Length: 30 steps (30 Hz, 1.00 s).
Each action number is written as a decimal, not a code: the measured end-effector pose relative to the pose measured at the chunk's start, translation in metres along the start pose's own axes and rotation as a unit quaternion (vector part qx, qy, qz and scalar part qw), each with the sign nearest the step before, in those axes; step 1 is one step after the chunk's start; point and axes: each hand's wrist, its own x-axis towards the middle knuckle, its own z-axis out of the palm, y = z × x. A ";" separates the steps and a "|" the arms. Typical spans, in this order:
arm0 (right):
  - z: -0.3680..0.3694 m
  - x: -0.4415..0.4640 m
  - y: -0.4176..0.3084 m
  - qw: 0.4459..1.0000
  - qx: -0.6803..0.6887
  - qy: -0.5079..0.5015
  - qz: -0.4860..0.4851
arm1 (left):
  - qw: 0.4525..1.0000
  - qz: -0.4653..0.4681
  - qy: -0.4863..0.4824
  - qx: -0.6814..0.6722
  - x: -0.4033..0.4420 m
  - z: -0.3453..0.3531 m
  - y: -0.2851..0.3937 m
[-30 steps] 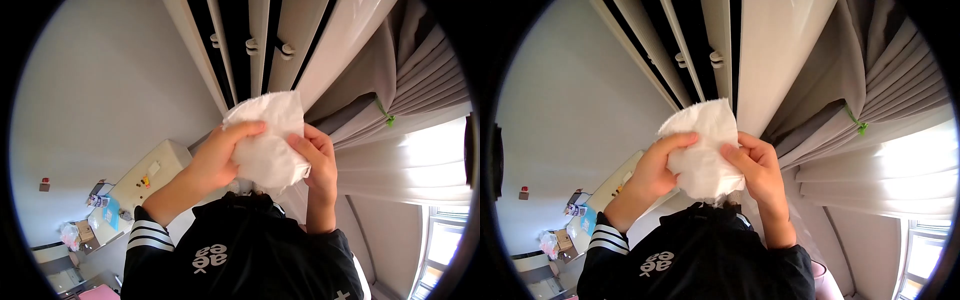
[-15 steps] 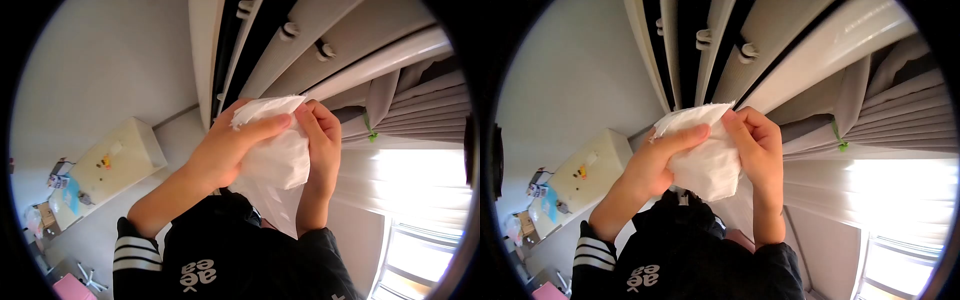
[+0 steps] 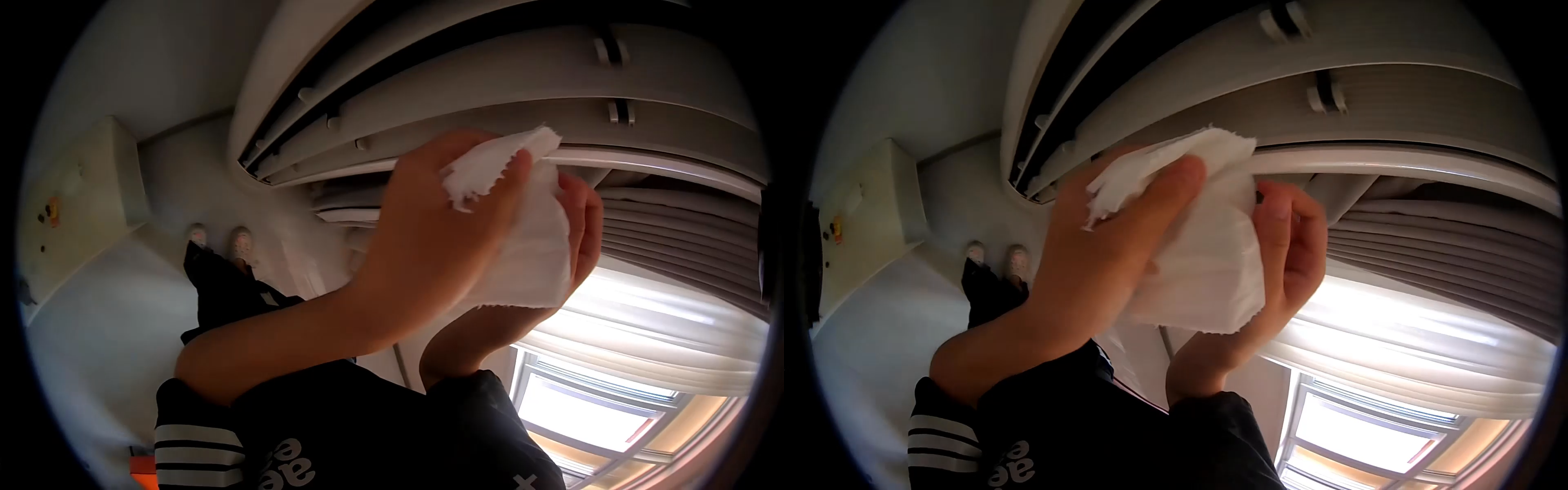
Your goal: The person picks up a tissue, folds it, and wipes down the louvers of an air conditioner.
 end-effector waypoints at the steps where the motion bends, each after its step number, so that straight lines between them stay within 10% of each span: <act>1: -0.004 0.001 0.003 0.999 -0.004 -0.005 -0.038 | 0.999 0.031 0.009 -0.037 0.003 0.005 -0.007; 30: -0.052 -0.006 0.035 0.993 0.040 -0.033 -0.102 | 0.954 0.105 0.019 -0.279 0.025 0.049 -0.004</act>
